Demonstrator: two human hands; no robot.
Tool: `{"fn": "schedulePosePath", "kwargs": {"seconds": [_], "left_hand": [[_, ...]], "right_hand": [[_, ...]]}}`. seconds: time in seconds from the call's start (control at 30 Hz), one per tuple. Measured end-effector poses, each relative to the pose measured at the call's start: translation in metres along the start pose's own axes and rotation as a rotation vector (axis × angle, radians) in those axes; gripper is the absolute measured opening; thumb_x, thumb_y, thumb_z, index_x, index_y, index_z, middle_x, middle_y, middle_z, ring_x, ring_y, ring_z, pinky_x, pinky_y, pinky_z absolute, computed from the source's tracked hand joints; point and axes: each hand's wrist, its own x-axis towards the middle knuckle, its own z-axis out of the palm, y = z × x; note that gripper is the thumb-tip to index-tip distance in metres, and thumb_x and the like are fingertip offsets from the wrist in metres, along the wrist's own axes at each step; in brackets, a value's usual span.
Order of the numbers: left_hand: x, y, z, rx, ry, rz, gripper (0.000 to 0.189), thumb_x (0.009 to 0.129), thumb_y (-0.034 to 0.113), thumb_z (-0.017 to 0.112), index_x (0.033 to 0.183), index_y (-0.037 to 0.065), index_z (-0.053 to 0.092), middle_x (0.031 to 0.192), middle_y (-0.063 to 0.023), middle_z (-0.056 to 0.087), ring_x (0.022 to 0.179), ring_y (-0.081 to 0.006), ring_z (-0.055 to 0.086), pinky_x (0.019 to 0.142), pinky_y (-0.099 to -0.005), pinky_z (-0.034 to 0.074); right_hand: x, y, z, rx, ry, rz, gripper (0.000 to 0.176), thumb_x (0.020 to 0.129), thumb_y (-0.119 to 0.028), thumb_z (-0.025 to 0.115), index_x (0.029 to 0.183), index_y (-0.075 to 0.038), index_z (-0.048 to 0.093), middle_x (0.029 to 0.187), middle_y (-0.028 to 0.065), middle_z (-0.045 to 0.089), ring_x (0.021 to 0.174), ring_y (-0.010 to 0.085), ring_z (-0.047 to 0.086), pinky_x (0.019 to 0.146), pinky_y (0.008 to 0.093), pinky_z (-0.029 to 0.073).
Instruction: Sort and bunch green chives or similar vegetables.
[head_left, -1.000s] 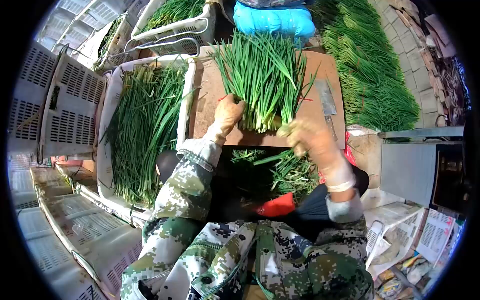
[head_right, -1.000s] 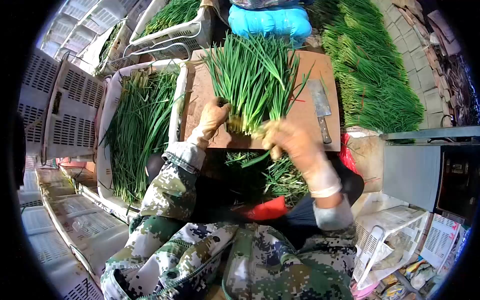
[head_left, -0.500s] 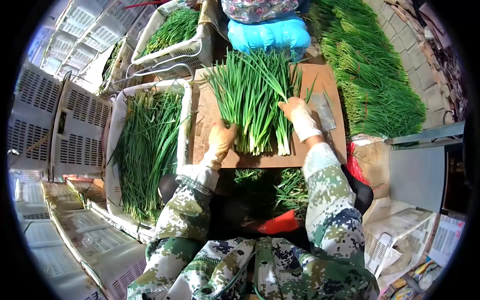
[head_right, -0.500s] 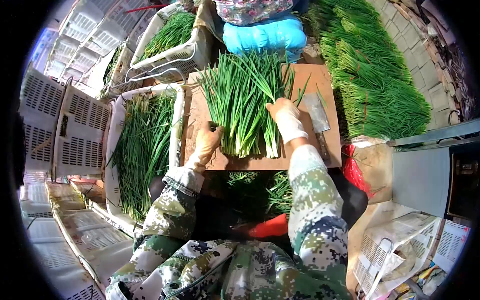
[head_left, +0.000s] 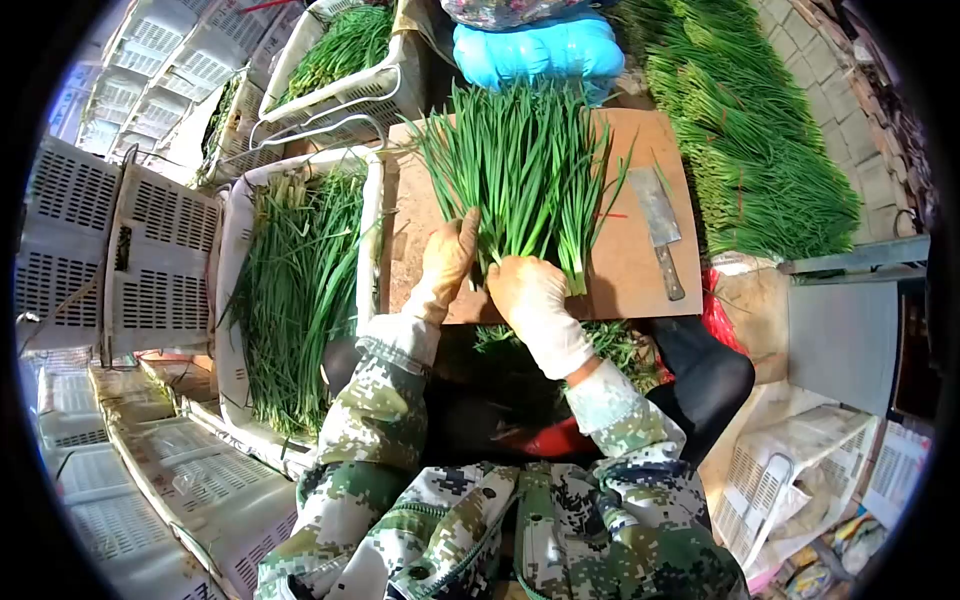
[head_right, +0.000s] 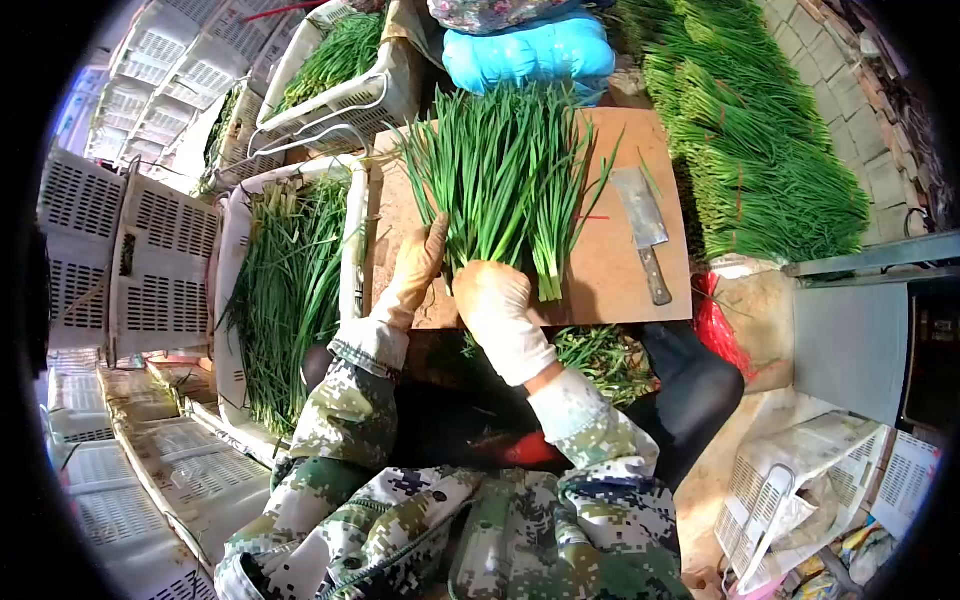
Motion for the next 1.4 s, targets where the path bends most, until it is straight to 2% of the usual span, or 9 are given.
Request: {"fn": "schedulePosePath", "kwargs": {"seconds": [0.1, 0.23, 0.3, 0.4, 0.7, 0.8, 1.0, 1.23, 1.4], "left_hand": [[0.003, 0.02, 0.006, 0.152, -0.049, -0.079, 0.077, 0.086, 0.068, 0.046, 0.088, -0.008, 0.06, 0.085, -0.0291, 0.064, 0.088, -0.0442, 0.062, 0.078, -0.0487, 0.047], [0.005, 0.02, 0.012, 0.435, -0.033, 0.097, 0.068, 0.087, 0.06, 0.05, 0.091, -0.007, 0.06, 0.086, -0.0274, 0.065, 0.085, -0.0422, 0.064, 0.075, -0.0481, 0.05], [0.001, 0.02, 0.01, 0.366, -0.063, 0.073, 0.068, 0.085, 0.063, 0.052, 0.095, -0.004, 0.059, 0.088, -0.0283, 0.064, 0.088, -0.0446, 0.062, 0.077, -0.0507, 0.048], [0.0, 0.016, 0.01, 0.432, -0.017, 0.076, 0.066, 0.087, 0.061, 0.05, 0.1, -0.004, 0.055, 0.088, -0.0289, 0.064, 0.087, -0.0459, 0.062, 0.076, -0.0518, 0.048], [0.018, 0.017, 0.018, 0.424, 0.032, 0.166, 0.047, 0.091, 0.04, 0.05, 0.098, -0.006, 0.049, 0.078, -0.0263, 0.064, 0.074, -0.0418, 0.065, 0.068, -0.0498, 0.052], [0.013, 0.025, 0.026, 0.497, 0.02, 0.211, 0.037, 0.09, 0.031, 0.049, 0.097, -0.006, 0.049, 0.068, -0.0212, 0.063, 0.066, -0.0387, 0.065, 0.061, -0.0468, 0.052], [0.005, 0.025, 0.033, 0.595, 0.041, 0.115, 0.041, 0.09, 0.027, 0.046, 0.114, -0.007, 0.046, 0.071, -0.0228, 0.064, 0.066, -0.0407, 0.064, 0.06, -0.0499, 0.05], [0.006, 0.025, 0.016, 0.574, 0.035, 0.225, 0.035, 0.092, 0.03, 0.046, 0.099, -0.004, 0.05, 0.07, -0.0224, 0.063, 0.068, -0.0402, 0.064, 0.064, -0.049, 0.051], [-0.001, 0.023, 0.01, 0.511, 0.133, 0.115, 0.046, 0.094, 0.042, 0.045, 0.103, -0.003, 0.049, 0.075, -0.0235, 0.065, 0.072, -0.0416, 0.064, 0.069, -0.0511, 0.049]], "right_hand": [[-0.003, 0.007, 0.007, 0.022, 0.044, -0.109, 0.037, 0.083, -0.04, 0.061, 0.069, -0.006, 0.067, 0.065, 0.013, 0.065, 0.062, 0.0291, 0.067, 0.056, 0.0389, 0.053], [-0.026, 0.019, -0.053, 0.245, -0.092, 0.19, 0.042, 0.081, -0.051, 0.063, 0.09, -0.011, 0.069, 0.08, 0.0154, 0.068, 0.078, 0.0329, 0.066, 0.071, 0.0423, 0.052], [-0.031, 0.073, -0.026, 0.303, 0.118, 0.314, 0.038, 0.09, -0.047, 0.054, 0.094, -0.012, 0.066, 0.088, 0.0129, 0.069, 0.078, 0.0318, 0.067, 0.067, 0.0437, 0.051], [-0.03, 0.13, -0.009, 0.298, -0.015, 0.477, 0.043, 0.089, -0.046, 0.055, 0.102, -0.006, 0.064, 0.099, 0.0184, 0.067, 0.094, 0.0364, 0.062, 0.081, 0.046, 0.048], [0.018, 0.106, 0.024, 0.416, -0.208, 0.548, 0.056, 0.087, -0.037, 0.061, 0.127, 0.0, 0.049, 0.123, 0.0228, 0.058, 0.115, 0.0363, 0.055, 0.098, 0.0431, 0.044], [0.029, 0.09, 0.044, 0.484, -0.158, 0.447, 0.054, 0.086, -0.024, 0.057, 0.132, 0.002, 0.045, 0.119, 0.0243, 0.059, 0.108, 0.0377, 0.059, 0.093, 0.0434, 0.047], [0.046, 0.039, 0.025, -0.163, -0.022, 0.159, 0.046, 0.089, -0.009, 0.046, 0.132, 0.006, 0.044, 0.085, 0.0131, 0.066, 0.074, 0.0247, 0.068, 0.061, 0.0356, 0.055], [0.039, 0.071, 0.026, 0.227, -0.146, 0.315, 0.052, 0.091, -0.023, 0.048, 0.135, 0.003, 0.041, 0.099, 0.0195, 0.066, 0.087, 0.0361, 0.065, 0.075, 0.0444, 0.053], [0.02, 0.099, 0.021, 0.16, 0.056, 0.292, 0.053, 0.089, -0.04, 0.056, 0.121, 0.002, 0.055, 0.099, 0.0215, 0.067, 0.09, 0.0353, 0.065, 0.076, 0.0452, 0.053]]}}
